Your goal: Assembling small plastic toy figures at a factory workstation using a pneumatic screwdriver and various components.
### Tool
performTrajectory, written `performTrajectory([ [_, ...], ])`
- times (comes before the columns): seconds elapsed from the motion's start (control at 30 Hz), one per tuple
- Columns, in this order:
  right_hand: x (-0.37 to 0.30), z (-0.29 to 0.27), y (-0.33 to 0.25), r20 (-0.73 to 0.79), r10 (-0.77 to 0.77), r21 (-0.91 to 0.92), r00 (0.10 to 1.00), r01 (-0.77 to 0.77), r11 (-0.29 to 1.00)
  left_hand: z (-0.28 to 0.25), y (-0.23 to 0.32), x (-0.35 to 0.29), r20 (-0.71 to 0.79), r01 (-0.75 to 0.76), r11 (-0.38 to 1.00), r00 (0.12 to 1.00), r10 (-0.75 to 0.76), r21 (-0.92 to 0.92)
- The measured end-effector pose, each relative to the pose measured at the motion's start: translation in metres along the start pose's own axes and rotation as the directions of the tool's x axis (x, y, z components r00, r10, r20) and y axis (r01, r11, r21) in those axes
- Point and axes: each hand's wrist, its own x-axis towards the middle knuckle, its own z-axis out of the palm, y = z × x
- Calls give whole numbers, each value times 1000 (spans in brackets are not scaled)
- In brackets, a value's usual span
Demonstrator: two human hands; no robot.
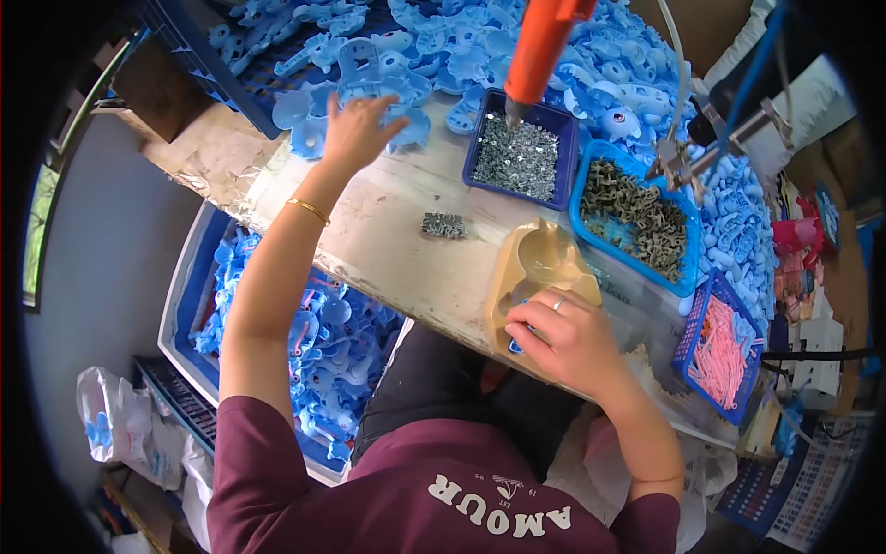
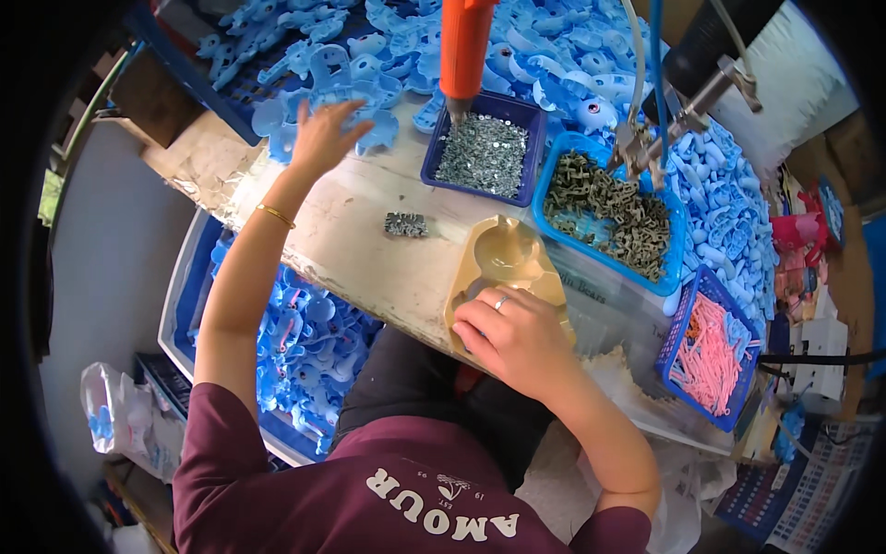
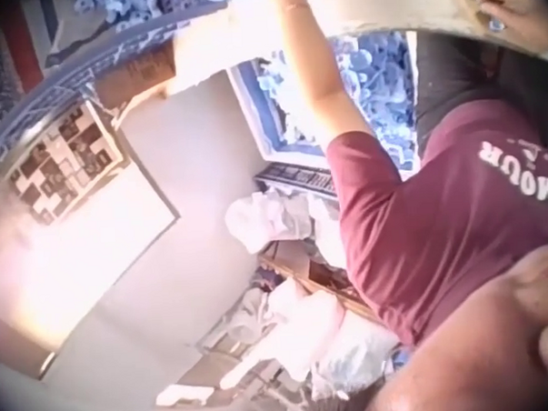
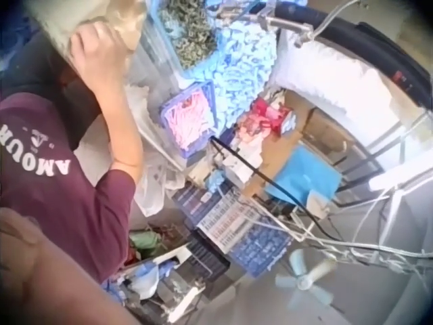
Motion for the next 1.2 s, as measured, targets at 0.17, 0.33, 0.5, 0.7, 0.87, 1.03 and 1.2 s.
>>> performTrajectory([
  [0.17,-3,3,-1,0,-4,-3,1000,4,1000,5,-16,-14,112,-86,974,987,111,-207],
  [0.33,-3,4,0,0,-2,-6,1000,2,1000,3,-15,-18,-38,-38,862,999,22,-505],
  [0.5,-2,1,-3,-59,62,46,996,-59,997,-29,2,-22,-29,57,313,964,-263,-948],
  [0.7,15,-6,0,-281,343,471,896,-182,863,-42,58,-94,203,239,-609,971,129,-756],
  [0.87,4,-4,-2,-87,374,791,923,-164,589,-60,137,-151,378,353,157,907,186,-923],
  [1.03,-45,-43,-11,-157,375,573,914,-225,788,-89,164,-162,436,490,-314,870,231,-813],
  [1.2,-63,-46,-8,-261,-164,-343,951,68,937,-71,154,-159,313,313,-54,950,-5,-948],
])
